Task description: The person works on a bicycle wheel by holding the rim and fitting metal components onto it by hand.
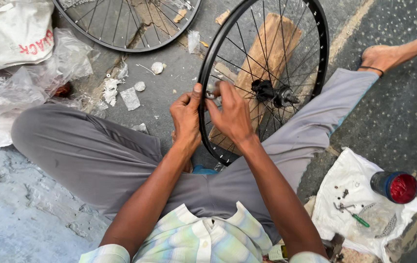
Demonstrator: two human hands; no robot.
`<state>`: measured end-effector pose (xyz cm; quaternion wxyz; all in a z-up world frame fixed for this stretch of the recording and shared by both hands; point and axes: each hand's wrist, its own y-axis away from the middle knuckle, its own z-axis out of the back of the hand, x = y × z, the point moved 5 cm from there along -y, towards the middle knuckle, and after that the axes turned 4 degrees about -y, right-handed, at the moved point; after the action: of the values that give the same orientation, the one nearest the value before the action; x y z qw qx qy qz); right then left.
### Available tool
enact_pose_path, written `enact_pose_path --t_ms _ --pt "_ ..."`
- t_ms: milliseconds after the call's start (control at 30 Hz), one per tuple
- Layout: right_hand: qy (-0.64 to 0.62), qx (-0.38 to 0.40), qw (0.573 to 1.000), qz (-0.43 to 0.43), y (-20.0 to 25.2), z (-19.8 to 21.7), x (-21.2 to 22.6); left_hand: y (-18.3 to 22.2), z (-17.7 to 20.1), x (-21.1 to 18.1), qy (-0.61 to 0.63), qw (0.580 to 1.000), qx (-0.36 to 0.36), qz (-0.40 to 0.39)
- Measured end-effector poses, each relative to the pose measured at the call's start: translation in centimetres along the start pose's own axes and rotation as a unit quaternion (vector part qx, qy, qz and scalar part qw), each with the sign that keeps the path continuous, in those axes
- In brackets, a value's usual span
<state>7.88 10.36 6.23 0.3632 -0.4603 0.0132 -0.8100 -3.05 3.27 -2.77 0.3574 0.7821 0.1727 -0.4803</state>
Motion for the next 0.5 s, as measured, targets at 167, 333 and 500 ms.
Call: enact_pose_path --t_ms 167,333,500 --pt "-0.042 0.076 0.995 -0.054 0.3 -1.1 -1.7 0.4 -0.1 -0.5 0.006 0.995 0.097 0.006" --pt "0.022 0.051 0.995 -0.082 0.8 -1.3 -0.5 0.2 -0.5 0.0 0.012 1.0 0.008 0.019" --pt "0.005 -0.035 0.999 -0.04 1.9 -0.6 0.8 -1.6 -0.2 -1.1 -0.075 0.997 0.033 -0.011"
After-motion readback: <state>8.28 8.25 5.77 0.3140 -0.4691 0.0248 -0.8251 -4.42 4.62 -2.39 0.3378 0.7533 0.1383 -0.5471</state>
